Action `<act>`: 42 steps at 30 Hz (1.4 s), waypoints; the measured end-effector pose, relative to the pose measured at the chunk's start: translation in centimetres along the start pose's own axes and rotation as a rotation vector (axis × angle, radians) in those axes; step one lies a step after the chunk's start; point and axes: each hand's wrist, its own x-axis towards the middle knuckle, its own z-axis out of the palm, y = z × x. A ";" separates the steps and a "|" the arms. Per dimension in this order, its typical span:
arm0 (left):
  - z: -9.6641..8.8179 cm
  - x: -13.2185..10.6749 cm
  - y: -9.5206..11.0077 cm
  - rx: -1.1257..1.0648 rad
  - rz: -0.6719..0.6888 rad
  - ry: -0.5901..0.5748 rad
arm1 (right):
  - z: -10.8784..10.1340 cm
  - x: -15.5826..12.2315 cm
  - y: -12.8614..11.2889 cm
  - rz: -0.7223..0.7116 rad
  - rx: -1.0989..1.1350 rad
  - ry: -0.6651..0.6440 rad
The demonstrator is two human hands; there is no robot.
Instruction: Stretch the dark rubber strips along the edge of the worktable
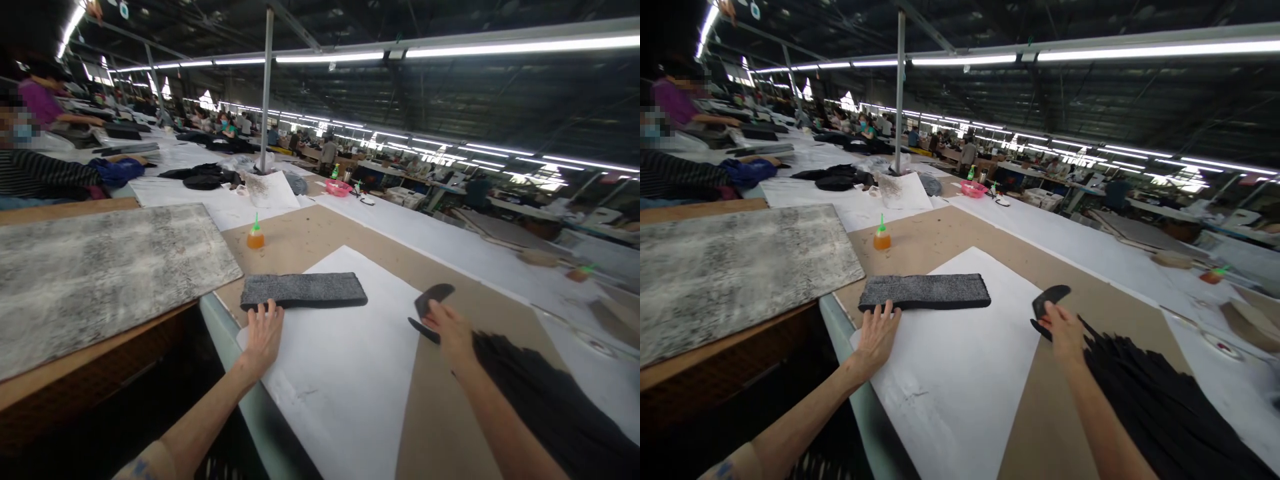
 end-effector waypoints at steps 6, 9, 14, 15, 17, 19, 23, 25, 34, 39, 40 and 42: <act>-0.7 -1.3 0.2 -0.503 0.031 -0.014 | 6.4 -12.7 1.7 -0.431 -0.592 -0.413; -1.2 -2.2 1.2 -1.128 -0.160 -0.357 | 8.9 -17.6 1.4 -0.723 -0.867 -0.535; -1.4 -2.8 0.5 -1.580 -0.497 -0.544 | 11.1 -22.5 1.2 -1.050 -1.101 -0.692; -1.3 -2.8 0.0 -1.555 -0.509 -0.534 | 11.3 -23.0 1.2 -1.093 -1.109 -0.705; -1.1 -2.9 -1.0 -1.457 -0.501 -0.506 | 11.4 -23.6 1.3 -1.150 -1.101 -0.713; -1.0 -3.0 -1.8 -1.352 -0.478 -0.499 | 11.3 -23.8 1.3 -1.174 -1.088 -0.703; -1.4 -3.2 -1.9 -1.186 -0.300 -0.547 | 11.2 -23.7 0.6 -1.146 -1.069 -0.725; -1.8 -3.4 -1.5 -1.018 -0.194 -0.476 | 11.4 -23.6 -0.1 -1.095 -1.045 -0.758; -1.2 -4.2 -2.1 -0.672 -0.120 -0.293 | 14.8 -22.4 -0.3 -0.957 -0.815 -0.999; -1.5 -4.5 -2.6 -0.555 -0.005 -0.262 | 15.5 -22.3 0.6 -0.989 -0.785 -1.010; -1.6 -4.6 -2.6 -0.526 0.016 -0.255 | 15.5 -22.3 0.8 -1.008 -0.778 -0.994; -1.6 -4.8 -2.6 -0.474 0.040 -0.232 | 15.4 -22.3 1.2 -1.049 -0.759 -0.961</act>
